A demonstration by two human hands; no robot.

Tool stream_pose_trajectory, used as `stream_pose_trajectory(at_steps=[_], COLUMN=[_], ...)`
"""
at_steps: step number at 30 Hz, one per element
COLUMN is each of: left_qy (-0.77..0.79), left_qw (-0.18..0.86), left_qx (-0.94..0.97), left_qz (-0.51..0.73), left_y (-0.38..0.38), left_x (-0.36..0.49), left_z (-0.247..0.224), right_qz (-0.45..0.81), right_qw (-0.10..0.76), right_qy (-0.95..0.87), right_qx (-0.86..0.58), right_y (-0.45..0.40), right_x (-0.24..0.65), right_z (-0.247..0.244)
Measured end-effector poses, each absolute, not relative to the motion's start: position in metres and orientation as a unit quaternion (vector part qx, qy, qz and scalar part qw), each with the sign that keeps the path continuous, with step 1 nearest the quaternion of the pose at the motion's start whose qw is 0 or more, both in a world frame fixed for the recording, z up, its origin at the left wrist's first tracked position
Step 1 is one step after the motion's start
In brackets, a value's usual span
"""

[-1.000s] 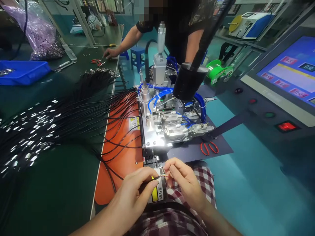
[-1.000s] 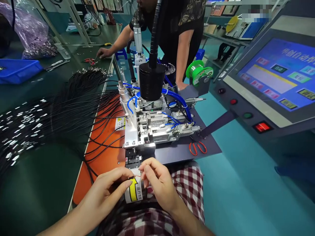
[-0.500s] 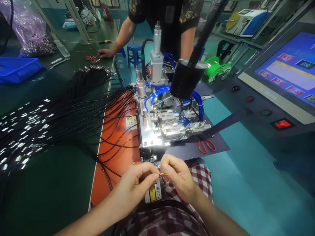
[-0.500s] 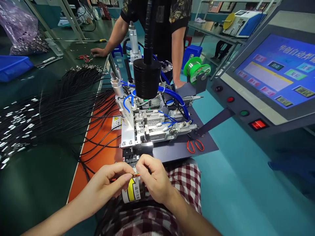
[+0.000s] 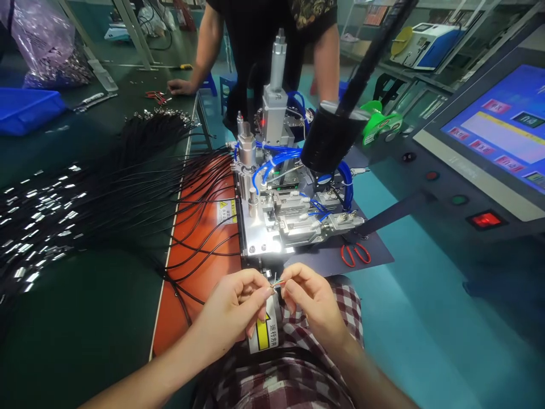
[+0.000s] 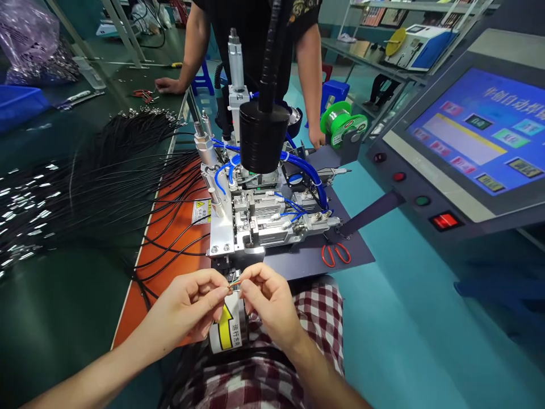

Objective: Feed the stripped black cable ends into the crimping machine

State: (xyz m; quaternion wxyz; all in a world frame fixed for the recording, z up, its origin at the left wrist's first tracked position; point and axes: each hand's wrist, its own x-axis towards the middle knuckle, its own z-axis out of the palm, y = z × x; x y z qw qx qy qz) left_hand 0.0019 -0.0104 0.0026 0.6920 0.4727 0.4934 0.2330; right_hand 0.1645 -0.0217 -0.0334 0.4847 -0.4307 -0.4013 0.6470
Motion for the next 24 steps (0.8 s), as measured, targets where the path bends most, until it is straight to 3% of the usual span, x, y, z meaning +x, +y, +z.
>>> stream_pose_trajectory(at_steps=[8,24], left_qy=[0.494,0.493], left_qw=[0.687,0.694], left_qx=[0.479,0.453], left_qz=[0.235,0.264], left_y=[-0.0124,-0.0116], left_x=[0.0017,0.0012], left_z=[0.0048,-0.0049], right_qz=[0.706,0.711], right_qw=[0.478,0.466], right_qy=[-0.341,-0.32], right_qx=[-0.395,-0.419], right_y=[-0.0226,-0.0216], right_x=[0.1625,0.1631], right_z=[-0.0382,-0.0345])
